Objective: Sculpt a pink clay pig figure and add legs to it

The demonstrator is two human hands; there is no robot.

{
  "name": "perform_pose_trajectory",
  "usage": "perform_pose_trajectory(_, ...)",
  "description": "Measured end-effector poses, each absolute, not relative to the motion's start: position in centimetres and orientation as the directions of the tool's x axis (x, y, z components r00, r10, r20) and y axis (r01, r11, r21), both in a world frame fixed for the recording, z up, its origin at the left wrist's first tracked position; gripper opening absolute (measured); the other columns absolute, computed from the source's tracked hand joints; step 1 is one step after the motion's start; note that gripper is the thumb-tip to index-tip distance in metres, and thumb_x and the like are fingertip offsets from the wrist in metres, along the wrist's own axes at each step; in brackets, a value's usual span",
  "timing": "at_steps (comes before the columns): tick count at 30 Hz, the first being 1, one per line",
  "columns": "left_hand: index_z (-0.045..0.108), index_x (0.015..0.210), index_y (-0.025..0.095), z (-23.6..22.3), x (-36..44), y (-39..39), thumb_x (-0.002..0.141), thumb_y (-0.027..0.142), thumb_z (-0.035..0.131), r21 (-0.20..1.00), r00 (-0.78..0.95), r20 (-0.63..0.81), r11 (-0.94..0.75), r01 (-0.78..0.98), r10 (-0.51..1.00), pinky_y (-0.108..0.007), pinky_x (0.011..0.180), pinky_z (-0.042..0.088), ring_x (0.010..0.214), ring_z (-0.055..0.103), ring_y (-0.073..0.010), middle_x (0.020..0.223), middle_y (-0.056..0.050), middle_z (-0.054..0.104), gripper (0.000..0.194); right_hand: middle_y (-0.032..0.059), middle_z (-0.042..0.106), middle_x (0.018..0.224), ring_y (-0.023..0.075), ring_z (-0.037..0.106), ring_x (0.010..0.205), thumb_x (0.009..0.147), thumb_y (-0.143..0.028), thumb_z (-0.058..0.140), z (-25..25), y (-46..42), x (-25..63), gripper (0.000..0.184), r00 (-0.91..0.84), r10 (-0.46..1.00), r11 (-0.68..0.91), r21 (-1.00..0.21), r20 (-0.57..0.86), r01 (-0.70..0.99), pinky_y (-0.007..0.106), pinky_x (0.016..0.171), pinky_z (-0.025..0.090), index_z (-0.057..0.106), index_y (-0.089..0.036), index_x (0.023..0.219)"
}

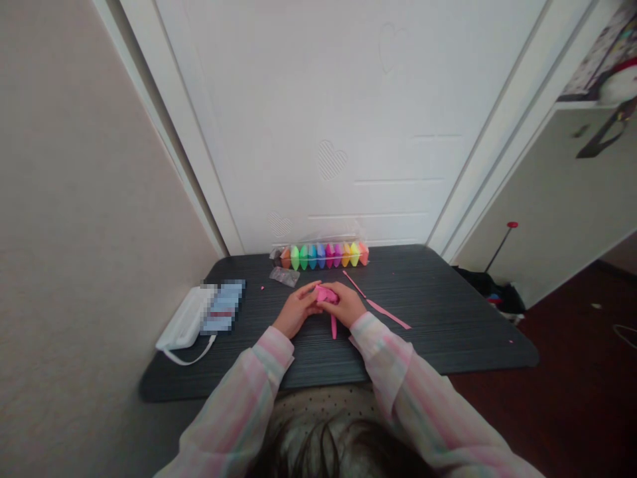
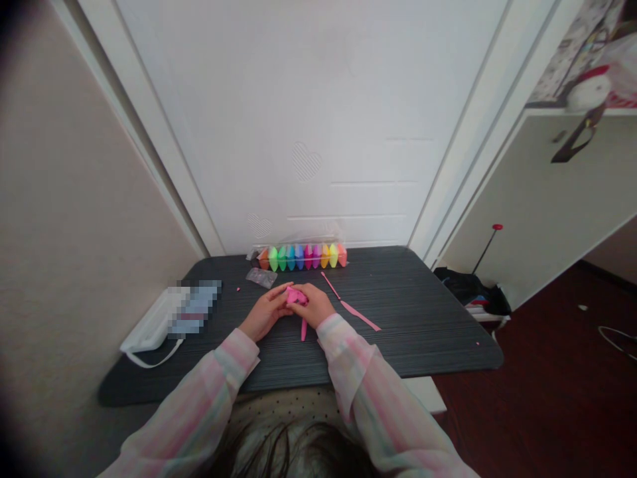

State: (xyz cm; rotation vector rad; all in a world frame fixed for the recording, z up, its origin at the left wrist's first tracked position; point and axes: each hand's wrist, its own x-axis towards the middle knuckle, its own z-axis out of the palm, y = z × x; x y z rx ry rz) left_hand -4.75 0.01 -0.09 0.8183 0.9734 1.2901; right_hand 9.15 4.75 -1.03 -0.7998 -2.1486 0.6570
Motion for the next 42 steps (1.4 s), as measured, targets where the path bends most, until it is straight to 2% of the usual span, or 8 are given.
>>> perform_pose_trajectory(8, 0.052, 0.105, 0.013, -0.5, -4.7, 0.1, 0.082, 0.028, 0.051, 0.913, 0.042, -0.111, 0.119, -0.390, 0.993, -0.030, 0.069, 0.051, 0.080, 0.057, -0.0126, 0.096, -0.005, 0.057, 0.027, 0.0051, 0.058, 0.101, 0.0148, 0.057, 0.087, 0.085, -0.032, 0.049, -1.5, 5.0, 9.2, 0.024, -0.529, 0.756, 0.606, -0.719, 0.386, 0.341, 0.036, 0.077, 0.048, 0.056, -0.016, 0.100)
perform_pose_trajectory(15, 0.053, 0.101, 0.012, -0.5, -4.7, 0.1, 0.082, 0.029, 0.051, 0.910, 0.031, -0.118, 0.120, -0.398, 0.993, -0.031, 0.070, 0.051, 0.081, 0.057, -0.0129, 0.096, -0.005, 0.058, 0.025, 0.0051, 0.058, 0.102, 0.0149, 0.057, 0.087, 0.085, -0.032, 0.050, -1.4, 4.7, 9.2, 0.023, -0.499, 0.819, 0.459, -0.846, 0.284, 0.272, 0.036, 0.077, 0.048, 0.056, -0.015, 0.100)
perform_pose_trajectory(23, 0.051, 0.106, 0.013, -0.5, -3.3, 1.3, 0.083, 0.031, 0.050, 0.904, -0.130, -0.079, 0.016, -0.427, 0.988, -0.033, 0.072, 0.050, 0.084, 0.057, -0.0142, 0.101, -0.006, 0.056, 0.029, 0.0055, 0.057, 0.103, 0.0150, 0.058, 0.085, 0.084, -0.032, 0.050, -1.4, 6.3, 9.7, 0.028, -0.370, 0.912, 0.180, -0.983, 0.175, -0.023, 0.034, 0.071, 0.050, 0.053, -0.014, 0.106)
perform_pose_trajectory(28, 0.051, 0.106, 0.014, -0.5, -3.7, 1.7, 0.083, 0.031, 0.050, 0.882, -0.219, -0.077, -0.036, -0.470, 0.973, -0.034, 0.073, 0.050, 0.086, 0.057, -0.0146, 0.102, -0.006, 0.056, 0.030, 0.0062, 0.056, 0.105, 0.0156, 0.057, 0.087, 0.085, -0.034, 0.048, -0.8, 7.9, 12.0, 0.031, -0.254, 0.946, 0.156, -0.970, 0.201, -0.186, 0.035, 0.073, 0.050, 0.050, -0.015, 0.110)
perform_pose_trajectory(34, 0.052, 0.105, 0.013, -0.7, -3.8, 1.1, 0.083, 0.031, 0.050, 0.879, -0.206, -0.070, -0.038, -0.475, 0.976, -0.033, 0.072, 0.050, 0.084, 0.057, -0.0139, 0.100, -0.006, 0.057, 0.028, 0.0050, 0.058, 0.099, 0.0138, 0.058, 0.081, 0.085, -0.032, 0.049, -1.5, 7.0, 10.3, 0.027, -0.366, 0.918, 0.120, -0.986, 0.153, -0.112, 0.033, 0.069, 0.050, 0.053, -0.014, 0.104)
perform_pose_trajectory(39, 0.052, 0.104, 0.013, -0.6, -3.6, 0.8, 0.083, 0.031, 0.050, 0.904, -0.160, -0.046, -0.027, -0.427, 0.986, -0.032, 0.070, 0.050, 0.082, 0.057, -0.0133, 0.098, -0.005, 0.057, 0.028, 0.0053, 0.057, 0.104, 0.0160, 0.056, 0.090, 0.083, -0.029, 0.052, -1.6, 5.4, 9.1, 0.023, -0.434, 0.883, 0.188, -0.982, 0.180, -0.024, 0.037, 0.078, 0.048, 0.055, -0.015, 0.102)
perform_pose_trajectory(42, 0.052, 0.104, 0.013, -0.8, -3.6, 0.8, 0.083, 0.031, 0.050, 0.930, -0.147, -0.048, -0.010, -0.368, 0.988, -0.032, 0.071, 0.050, 0.082, 0.057, -0.0134, 0.098, -0.005, 0.057, 0.028, 0.0048, 0.058, 0.101, 0.0151, 0.057, 0.088, 0.084, -0.029, 0.051, -1.5, 5.2, 9.2, 0.021, -0.437, 0.883, 0.178, -0.984, 0.171, -0.025, 0.036, 0.077, 0.048, 0.056, -0.015, 0.098)
